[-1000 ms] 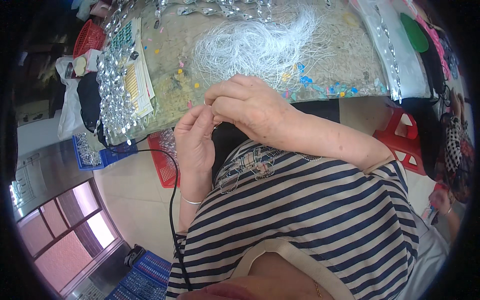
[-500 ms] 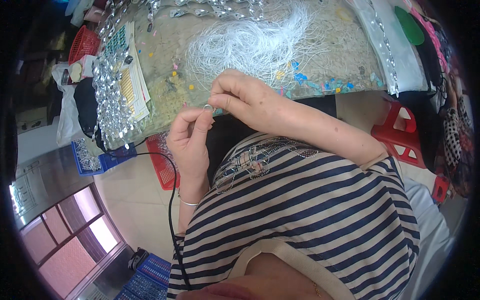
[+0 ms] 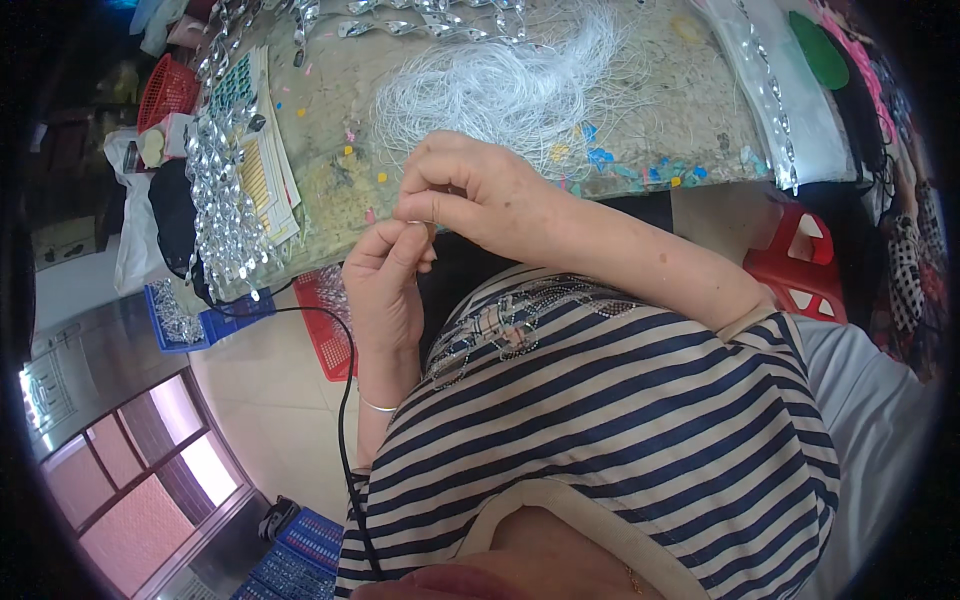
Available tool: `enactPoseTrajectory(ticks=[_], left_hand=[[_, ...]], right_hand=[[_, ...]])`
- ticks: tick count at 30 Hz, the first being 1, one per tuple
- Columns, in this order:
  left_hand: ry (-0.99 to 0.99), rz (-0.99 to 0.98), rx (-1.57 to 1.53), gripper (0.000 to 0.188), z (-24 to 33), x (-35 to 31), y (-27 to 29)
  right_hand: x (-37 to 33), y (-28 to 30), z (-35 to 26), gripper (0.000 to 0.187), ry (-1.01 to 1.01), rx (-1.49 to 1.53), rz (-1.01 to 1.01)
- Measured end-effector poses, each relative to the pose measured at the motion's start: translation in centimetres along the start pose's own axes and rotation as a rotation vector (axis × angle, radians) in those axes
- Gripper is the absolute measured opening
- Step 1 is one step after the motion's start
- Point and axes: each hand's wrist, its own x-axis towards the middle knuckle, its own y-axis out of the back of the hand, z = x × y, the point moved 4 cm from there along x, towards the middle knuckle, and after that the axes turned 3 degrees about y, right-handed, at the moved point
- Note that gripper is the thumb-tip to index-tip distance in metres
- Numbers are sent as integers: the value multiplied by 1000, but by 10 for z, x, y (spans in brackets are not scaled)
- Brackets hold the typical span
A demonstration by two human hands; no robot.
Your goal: Assembling small decorative components and toy parts by hand at a factory workbench.
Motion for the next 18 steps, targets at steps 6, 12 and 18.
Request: enactPoseTrajectory(ticks=[6, 12, 18], left_hand=[[-61, 78, 114, 6, 2, -2, 3], [-182, 119, 248, 5, 3, -3, 2], [-265, 132, 403, 7, -2, -4, 5]], right_hand=[[-4, 13, -8, 8, 59, -90, 103], [-13, 6, -15, 7, 141, -249, 76], [-15, 6, -15, 8, 179, -350, 98]])
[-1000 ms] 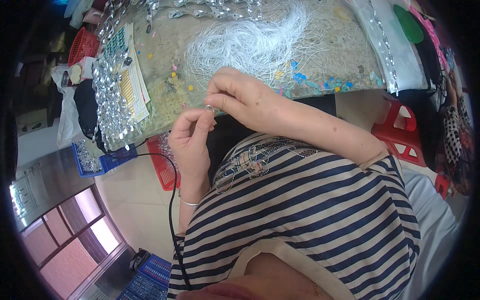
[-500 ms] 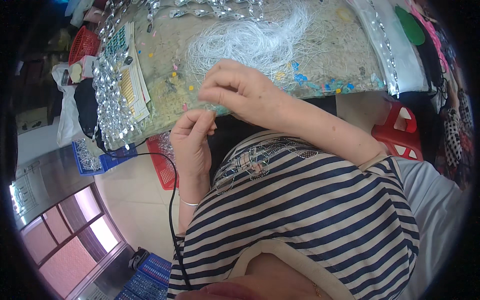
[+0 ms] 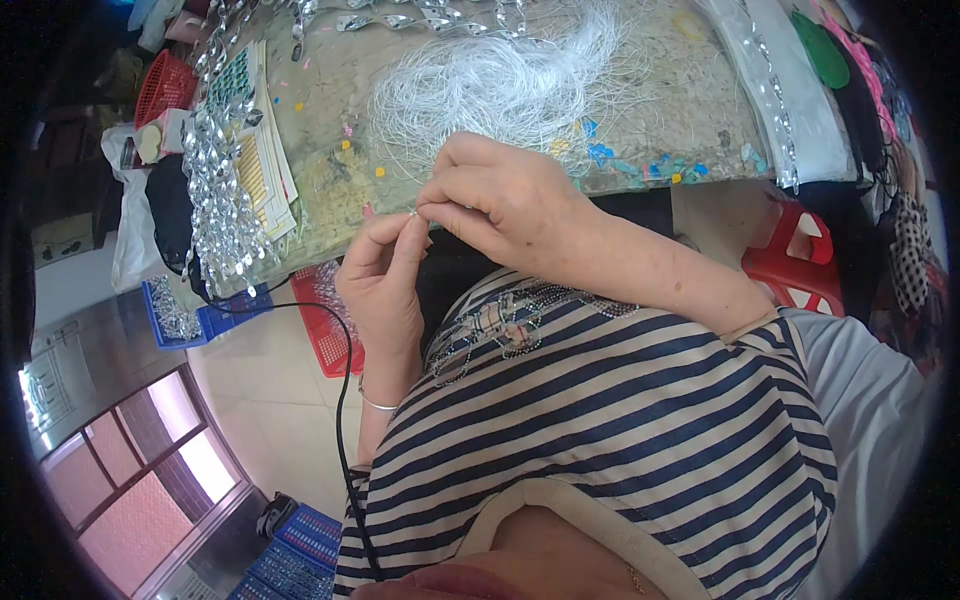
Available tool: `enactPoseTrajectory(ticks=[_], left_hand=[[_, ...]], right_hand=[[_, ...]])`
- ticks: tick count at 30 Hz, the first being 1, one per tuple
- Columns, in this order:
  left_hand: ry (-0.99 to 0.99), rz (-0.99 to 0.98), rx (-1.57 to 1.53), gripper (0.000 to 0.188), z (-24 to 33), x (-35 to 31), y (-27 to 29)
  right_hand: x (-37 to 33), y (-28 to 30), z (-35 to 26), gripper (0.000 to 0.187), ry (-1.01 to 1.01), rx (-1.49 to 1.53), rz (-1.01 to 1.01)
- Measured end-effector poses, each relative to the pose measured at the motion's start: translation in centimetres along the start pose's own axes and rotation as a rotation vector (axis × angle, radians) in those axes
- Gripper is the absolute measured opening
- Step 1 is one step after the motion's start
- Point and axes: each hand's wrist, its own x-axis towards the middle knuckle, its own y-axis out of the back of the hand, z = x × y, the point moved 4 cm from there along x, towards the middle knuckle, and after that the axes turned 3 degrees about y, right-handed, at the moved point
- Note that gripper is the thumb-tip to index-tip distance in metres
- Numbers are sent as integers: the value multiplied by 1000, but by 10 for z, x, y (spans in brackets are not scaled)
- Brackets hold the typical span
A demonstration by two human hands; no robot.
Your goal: Assembling small decorative components and toy parts by hand at a factory workbench.
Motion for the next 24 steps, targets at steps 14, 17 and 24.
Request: enactPoseTrajectory(ticks=[14, 17, 24], left_hand=[[-210, -13, 262, 11, 17, -4, -9], [104, -6, -16, 11, 4, -4, -7], [309, -7, -405, 10, -1, -5, -4]], right_hand=[[2, -4, -7, 11, 123, -252, 33], [1, -7, -6, 11, 123, -227, 50], [-5, -13, 17, 2, -364, 464, -51]])
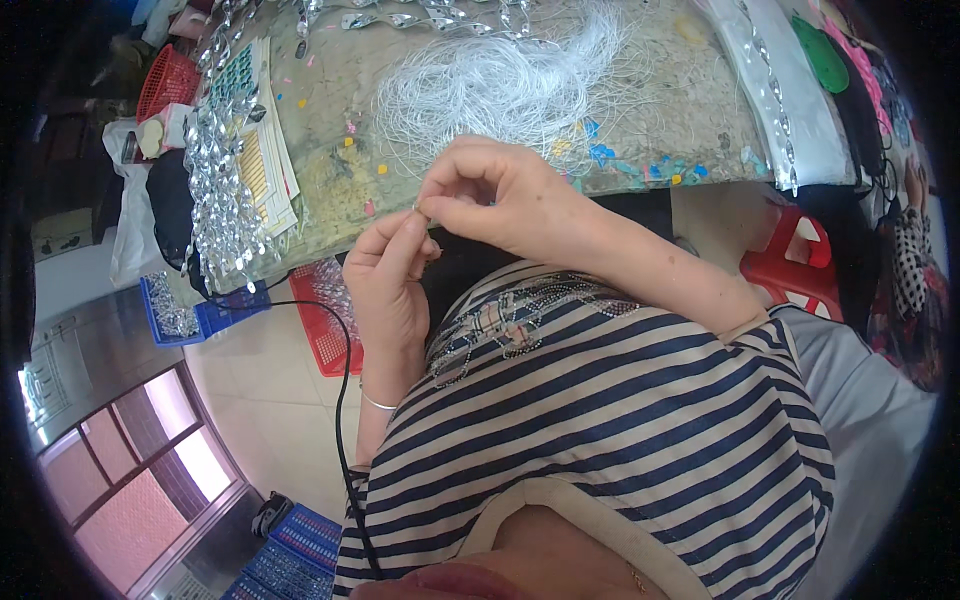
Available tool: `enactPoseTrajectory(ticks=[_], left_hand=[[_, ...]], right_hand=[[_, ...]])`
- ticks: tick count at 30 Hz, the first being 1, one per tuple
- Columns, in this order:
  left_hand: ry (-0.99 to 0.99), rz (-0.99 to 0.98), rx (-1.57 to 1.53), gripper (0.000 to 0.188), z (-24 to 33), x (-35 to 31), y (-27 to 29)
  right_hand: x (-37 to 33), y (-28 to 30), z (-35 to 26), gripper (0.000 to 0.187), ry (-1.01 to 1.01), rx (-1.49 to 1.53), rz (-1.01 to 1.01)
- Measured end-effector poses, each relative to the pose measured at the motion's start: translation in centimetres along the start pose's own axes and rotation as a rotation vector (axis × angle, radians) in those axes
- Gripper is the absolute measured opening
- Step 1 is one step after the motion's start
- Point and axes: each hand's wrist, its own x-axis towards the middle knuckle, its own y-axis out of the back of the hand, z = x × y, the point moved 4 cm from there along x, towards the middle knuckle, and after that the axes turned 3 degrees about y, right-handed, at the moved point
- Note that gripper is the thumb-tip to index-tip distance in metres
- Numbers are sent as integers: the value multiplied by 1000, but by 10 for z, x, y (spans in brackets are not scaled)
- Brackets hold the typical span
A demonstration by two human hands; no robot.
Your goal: Assembling small decorative components and toy parts by hand at a factory workbench.
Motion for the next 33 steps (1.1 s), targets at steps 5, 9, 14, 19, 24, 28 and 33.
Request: enactPoseTrajectory(ticks=[5, 9, 14, 19, 24, 28, 33], left_hand=[[-37, 19, 5, 10, 1, 1, -1], [-56, 23, 71, 10, 4, 0, -2], [-76, 5, 121, 10, 6, -1, -4], [-89, -25, 241, 9, 8, -1, -7], [-21, 16, 235, 12, 7, 0, -6], [-9, 17, 266, 15, 7, 3, -7], [-1, -31, 296, 14, 10, 3, -4]], right_hand=[[-2, 0, 5, 9, -195, 293, -35], [-5, 2, 4, 11, -339, 320, -38], [-4, -1, 3, 10, -265, 352, -25], [0, 1, 8, 7, -196, 281, -55], [-1, 4, 9, 8, -345, 357, -49], [0, 5, 11, 10, -372, 425, -51], [6, 7, 11, 13, -305, 514, -47]])
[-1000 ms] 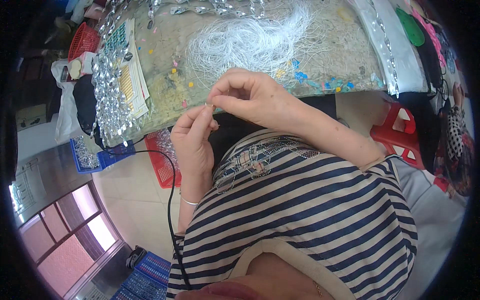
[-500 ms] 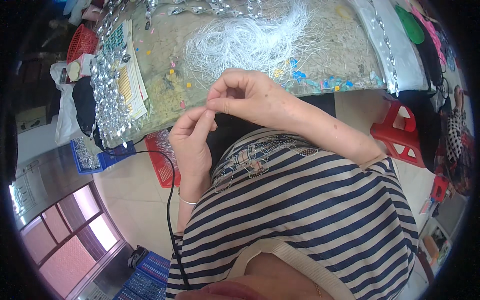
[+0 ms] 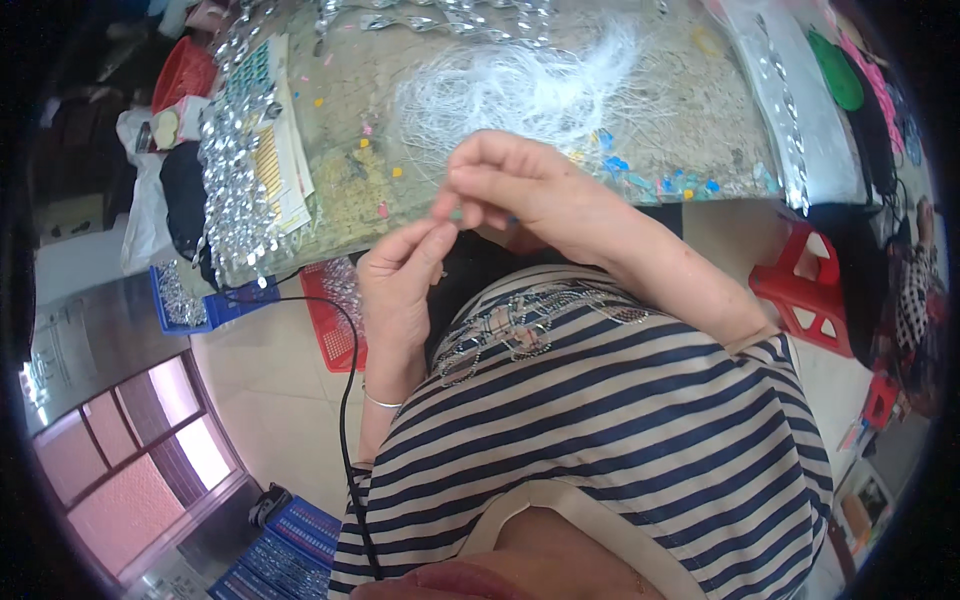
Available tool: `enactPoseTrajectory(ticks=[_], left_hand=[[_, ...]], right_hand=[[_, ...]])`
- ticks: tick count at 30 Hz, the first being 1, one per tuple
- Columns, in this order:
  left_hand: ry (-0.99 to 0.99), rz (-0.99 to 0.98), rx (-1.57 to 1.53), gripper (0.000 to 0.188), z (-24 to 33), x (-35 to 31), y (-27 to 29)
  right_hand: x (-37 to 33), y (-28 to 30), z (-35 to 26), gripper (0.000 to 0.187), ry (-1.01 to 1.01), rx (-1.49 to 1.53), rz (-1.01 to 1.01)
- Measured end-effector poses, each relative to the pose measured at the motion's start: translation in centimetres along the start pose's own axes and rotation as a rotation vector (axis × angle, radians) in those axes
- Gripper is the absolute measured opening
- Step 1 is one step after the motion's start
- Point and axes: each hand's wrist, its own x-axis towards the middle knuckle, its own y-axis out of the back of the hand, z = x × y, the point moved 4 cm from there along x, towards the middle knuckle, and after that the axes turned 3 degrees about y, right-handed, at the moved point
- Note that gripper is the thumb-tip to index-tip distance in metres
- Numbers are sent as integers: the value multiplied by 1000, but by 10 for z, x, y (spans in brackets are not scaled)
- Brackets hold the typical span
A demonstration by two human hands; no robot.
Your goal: Assembling small decorative components and toy parts by hand at a factory workbench.
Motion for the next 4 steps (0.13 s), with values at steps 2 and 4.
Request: enactPoseTrajectory(ticks=[2, 4], left_hand=[[28, -10, 79, 12, 1, -3, 7], [34, -42, 79, 12, -1, -4, 12]], right_hand=[[4, 3, -5, 15, 53, 42, -38], [7, 26, -18, 16, 88, 51, -9]])
